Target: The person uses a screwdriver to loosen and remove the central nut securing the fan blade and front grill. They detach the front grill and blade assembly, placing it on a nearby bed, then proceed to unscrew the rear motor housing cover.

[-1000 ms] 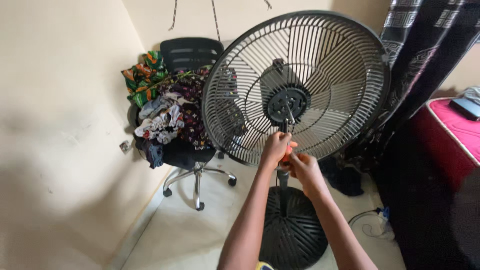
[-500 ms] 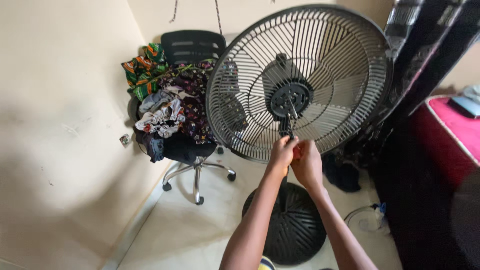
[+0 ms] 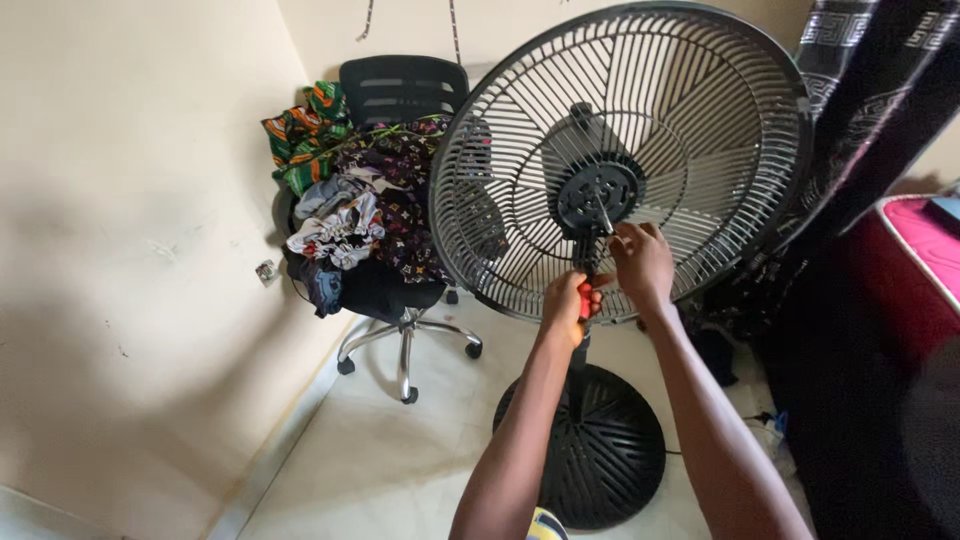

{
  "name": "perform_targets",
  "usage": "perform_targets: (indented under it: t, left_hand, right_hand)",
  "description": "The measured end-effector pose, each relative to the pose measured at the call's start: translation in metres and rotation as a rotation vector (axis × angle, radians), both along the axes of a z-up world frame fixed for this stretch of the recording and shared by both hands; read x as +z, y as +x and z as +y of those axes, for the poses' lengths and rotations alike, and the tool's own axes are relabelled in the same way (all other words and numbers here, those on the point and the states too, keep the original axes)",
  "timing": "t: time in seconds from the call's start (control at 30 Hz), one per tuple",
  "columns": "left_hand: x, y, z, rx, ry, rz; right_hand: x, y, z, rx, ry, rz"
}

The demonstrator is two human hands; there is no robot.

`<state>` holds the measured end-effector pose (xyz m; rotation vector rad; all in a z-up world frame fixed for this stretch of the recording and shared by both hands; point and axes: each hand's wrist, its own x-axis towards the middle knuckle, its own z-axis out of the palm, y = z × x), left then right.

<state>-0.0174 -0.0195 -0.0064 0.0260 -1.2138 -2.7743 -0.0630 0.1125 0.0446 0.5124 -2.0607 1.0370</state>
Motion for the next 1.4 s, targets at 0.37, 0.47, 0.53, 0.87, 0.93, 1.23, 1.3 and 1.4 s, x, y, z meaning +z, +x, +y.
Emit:
perform_targets:
  t: [0.37,0.47,0.53,0.87,0.93,1.23,1.3,1.4]
  left_hand:
    - [0.024,0.025,-0.006,0.501,-0.842,0.09]
    - [0.025,0.027,-0.005,0.461,-0.878,-0.004]
    - [0.028,0.029,-0.003,0.412,-0.805,-0.024]
    - [0.035,0.053,-0.01,0.473,-0.844,0.061]
    - [0.025,0.062,-0.018,0.525,-0.912,0.141]
    - [0.022,0.101,-0.035,0.302,-0.715,0.185]
    - [0.024,0.11,-0.036,0.303,-0.837,0.087]
    - [0.024,0.124,-0.04,0.328,-0.849,0.183]
  right_hand:
    - [-0.004,-0.027,-0.034,0.117,-0.3,-0.192]
    - [-0.011,-0.03,-0.035,0.149,-0.309,-0.178]
    - [-0.012,-0.03,-0.034,0.12,-0.279,-0.188]
    - [0.016,-0.012,-0.044,-0.123,-0.027,-0.252]
    - [0.021,-0.008,-0.048,-0.177,-0.004,-0.277]
    - [0.007,-0.038,-0.051,-0.301,0.027,-0.364]
    - [0.001,-0.05,-0.053,-0.334,0.054,-0.407]
    - [-0.005,-0.054,-0.056,-0.347,0.059,-0.232]
